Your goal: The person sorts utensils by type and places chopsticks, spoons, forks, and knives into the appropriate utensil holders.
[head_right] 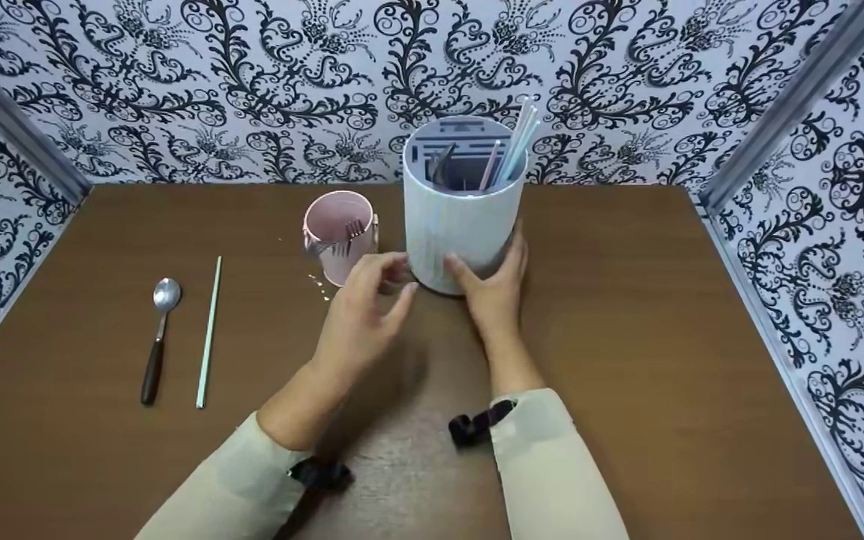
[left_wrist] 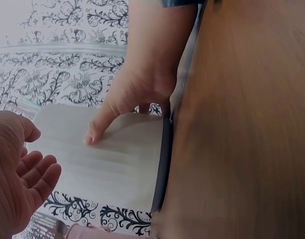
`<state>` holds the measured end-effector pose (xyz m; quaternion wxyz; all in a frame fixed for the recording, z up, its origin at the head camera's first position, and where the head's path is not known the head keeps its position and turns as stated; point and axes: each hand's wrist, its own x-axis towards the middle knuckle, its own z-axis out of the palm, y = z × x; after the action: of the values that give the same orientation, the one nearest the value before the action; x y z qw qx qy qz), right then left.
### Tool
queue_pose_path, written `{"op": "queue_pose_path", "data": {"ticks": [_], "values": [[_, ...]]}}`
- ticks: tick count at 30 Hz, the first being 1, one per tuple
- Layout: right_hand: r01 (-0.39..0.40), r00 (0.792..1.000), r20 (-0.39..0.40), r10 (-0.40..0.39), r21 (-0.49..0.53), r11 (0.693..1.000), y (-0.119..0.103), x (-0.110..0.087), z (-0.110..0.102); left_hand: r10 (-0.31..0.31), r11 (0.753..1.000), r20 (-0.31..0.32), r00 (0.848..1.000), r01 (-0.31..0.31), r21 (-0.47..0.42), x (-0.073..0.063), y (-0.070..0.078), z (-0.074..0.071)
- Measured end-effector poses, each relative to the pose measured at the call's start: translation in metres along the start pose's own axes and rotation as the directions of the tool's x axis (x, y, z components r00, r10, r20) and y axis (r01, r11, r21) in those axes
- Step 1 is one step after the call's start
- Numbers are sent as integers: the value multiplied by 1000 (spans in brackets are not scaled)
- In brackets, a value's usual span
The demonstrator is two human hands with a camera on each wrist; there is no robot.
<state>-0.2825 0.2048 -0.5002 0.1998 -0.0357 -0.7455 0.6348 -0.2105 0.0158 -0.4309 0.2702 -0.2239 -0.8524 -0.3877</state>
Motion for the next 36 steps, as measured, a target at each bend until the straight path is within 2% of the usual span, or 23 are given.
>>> {"op": "queue_pose_path", "data": {"ticks": [9,17,25,31,36], "values": [[-23,1000,2,23,24,999,-22,-7,2,10,1000,-27,1000,-9,20,3,-6,-10],[55,998,-12,-54,76,996,0,2,1,8,1000,-93,996,-7,13,7,-12,-21],[66,997,-30,-64,70,995,4,3,1,-32,999,-136,990,36,26,10,-19,-31],[77,997,-32,-75,86,993,3,3,3,-73,996,-192,979,81,36,12,-26,-39],[71,997,-26,-69,93,993,4,3,4,-117,990,-214,970,130,47,14,-34,-44]]}}
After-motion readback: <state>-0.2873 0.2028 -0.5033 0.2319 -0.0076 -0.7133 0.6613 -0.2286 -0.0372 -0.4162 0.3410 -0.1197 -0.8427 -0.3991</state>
